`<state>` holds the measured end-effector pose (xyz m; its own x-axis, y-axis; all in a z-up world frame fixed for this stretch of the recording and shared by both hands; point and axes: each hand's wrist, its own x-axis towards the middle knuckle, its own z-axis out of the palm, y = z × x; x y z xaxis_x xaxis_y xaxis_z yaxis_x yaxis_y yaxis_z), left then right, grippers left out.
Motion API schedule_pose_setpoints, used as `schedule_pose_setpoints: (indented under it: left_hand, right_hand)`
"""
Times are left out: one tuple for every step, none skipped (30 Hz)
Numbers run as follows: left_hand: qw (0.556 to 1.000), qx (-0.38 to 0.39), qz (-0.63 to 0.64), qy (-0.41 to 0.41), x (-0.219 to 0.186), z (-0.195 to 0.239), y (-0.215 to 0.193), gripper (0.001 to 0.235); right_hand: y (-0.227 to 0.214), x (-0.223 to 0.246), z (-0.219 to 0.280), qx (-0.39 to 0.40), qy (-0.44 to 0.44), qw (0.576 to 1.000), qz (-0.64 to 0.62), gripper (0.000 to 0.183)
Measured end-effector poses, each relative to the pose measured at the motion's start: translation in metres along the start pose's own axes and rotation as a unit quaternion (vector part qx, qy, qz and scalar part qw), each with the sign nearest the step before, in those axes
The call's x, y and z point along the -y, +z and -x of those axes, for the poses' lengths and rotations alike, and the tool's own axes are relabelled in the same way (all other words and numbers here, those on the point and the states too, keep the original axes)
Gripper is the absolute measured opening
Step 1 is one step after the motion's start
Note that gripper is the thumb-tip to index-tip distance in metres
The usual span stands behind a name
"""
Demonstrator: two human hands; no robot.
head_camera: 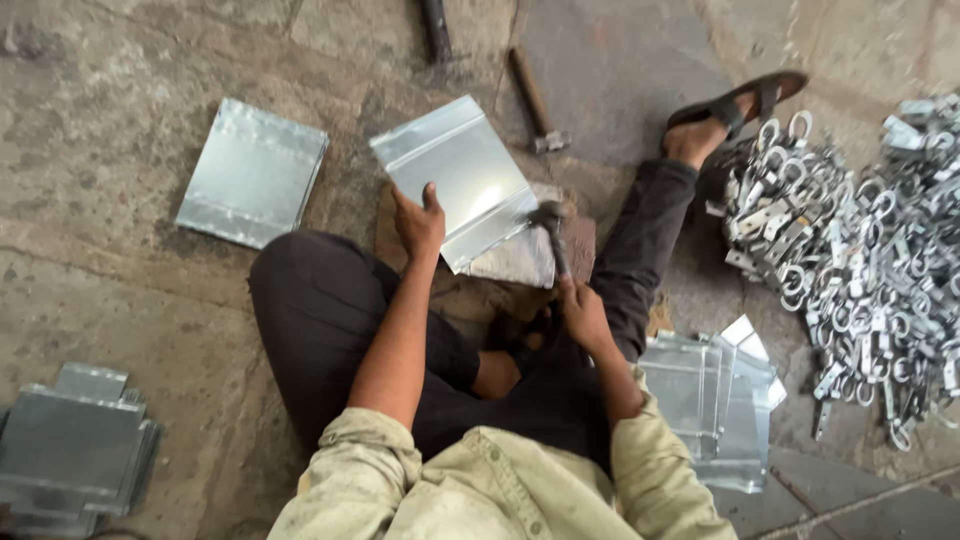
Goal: The person uses a hammer to strike metal sheets on a brick surface to flatten them. They pick up individual metal plates from a stack, place them on a brick, hit them with the hammer, and then set them aside.
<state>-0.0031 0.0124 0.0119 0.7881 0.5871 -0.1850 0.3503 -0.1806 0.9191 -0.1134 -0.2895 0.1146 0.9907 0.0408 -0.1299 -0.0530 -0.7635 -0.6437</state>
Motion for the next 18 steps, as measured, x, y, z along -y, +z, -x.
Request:
schedule_pose_setpoints:
  left_hand:
    - [1.0,0.003,-0.002,-0.004,0.0,0.002,-0.004,0.08]
    - [1.0,0.005,-0.004,-0.008,-0.003,0.0,-0.005,0.083]
    - [1.0,0.007,0.006,-0.01,-0.007,-0.001,-0.008,0.083]
    - [1.0,0.008,0.017,-0.011,-0.012,-0.002,-0.01,0.082]
    - [0.999,0.014,0.025,-0.018,-0.014,0.006,-0.012,0.081]
    - [0.998,0.035,0.006,-0.054,-0.017,0.009,-0.012,0.081]
    - [0.994,0.057,-0.016,-0.089,-0.021,0.008,-0.014,0.081]
    - [0.988,0.079,-0.038,-0.124,-0.022,0.008,-0.014,0.081]
    - [0.997,0.042,-0.024,-0.065,-0.022,0.007,-0.013,0.075]
    - [1.0,0.006,-0.009,-0.006,-0.021,0.008,-0.012,0.07]
    - [0.998,-0.031,0.008,0.054,-0.019,0.01,-0.01,0.065]
    - [1.0,-0.007,0.0,0.012,-0.018,0.01,-0.009,0.07]
    - [0.999,0.015,-0.007,-0.031,-0.018,0.008,-0.009,0.076]
    - [0.997,0.038,-0.015,-0.073,-0.017,0.007,-0.009,0.082]
    - [0.997,0.033,-0.017,-0.068,-0.014,0.006,-0.009,0.083]
    - [0.997,0.027,-0.019,-0.064,-0.011,0.006,-0.007,0.084]
    - [0.998,0.023,-0.02,-0.056,-0.007,0.004,-0.002,0.085]
    - [0.999,0.013,-0.025,-0.034,0.001,0.005,0.001,0.085]
  right_hand:
    - [-0.009,0.002,-0.002,-0.008,0.084,0.994,-0.069,0.045]
    - [-0.023,0.007,-0.003,-0.02,0.118,0.986,-0.116,0.046]
    - [-0.038,0.017,0.0,-0.031,0.136,0.977,-0.164,0.048]
    - [-0.057,0.028,-0.001,-0.048,0.132,0.965,-0.222,0.05]
    - [-0.077,0.038,0.007,-0.054,0.113,0.944,-0.305,0.051]
    - [-0.099,0.048,0.017,-0.052,0.086,0.907,-0.408,0.053]
    - [-0.117,0.059,0.029,-0.039,0.052,0.855,-0.515,0.055]
    - [-0.133,0.069,0.038,-0.032,0.001,0.812,-0.582,0.057]
    - [-0.138,0.078,0.044,-0.038,-0.066,0.789,-0.609,0.059]
    - [-0.137,0.083,0.044,-0.077,-0.131,0.796,-0.586,0.057]
    - [-0.131,0.083,0.039,-0.114,-0.196,0.799,-0.558,0.055]
    - [-0.121,0.077,0.033,-0.15,-0.26,0.796,-0.526,0.053]
    - [-0.1,0.069,0.02,-0.233,-0.3,0.82,-0.428,0.054]
    - [-0.075,0.059,0.008,-0.311,-0.335,0.828,-0.324,0.056]
    - [-0.051,0.049,-0.001,-0.187,-0.252,0.836,-0.449,0.045]
    - [-0.045,0.037,0.003,-0.151,-0.154,0.878,-0.427,0.043]
    - [-0.037,0.031,0.007,-0.117,-0.056,0.908,-0.399,0.041]
    - [-0.028,0.031,0.011,-0.08,0.042,0.926,-0.366,0.041]
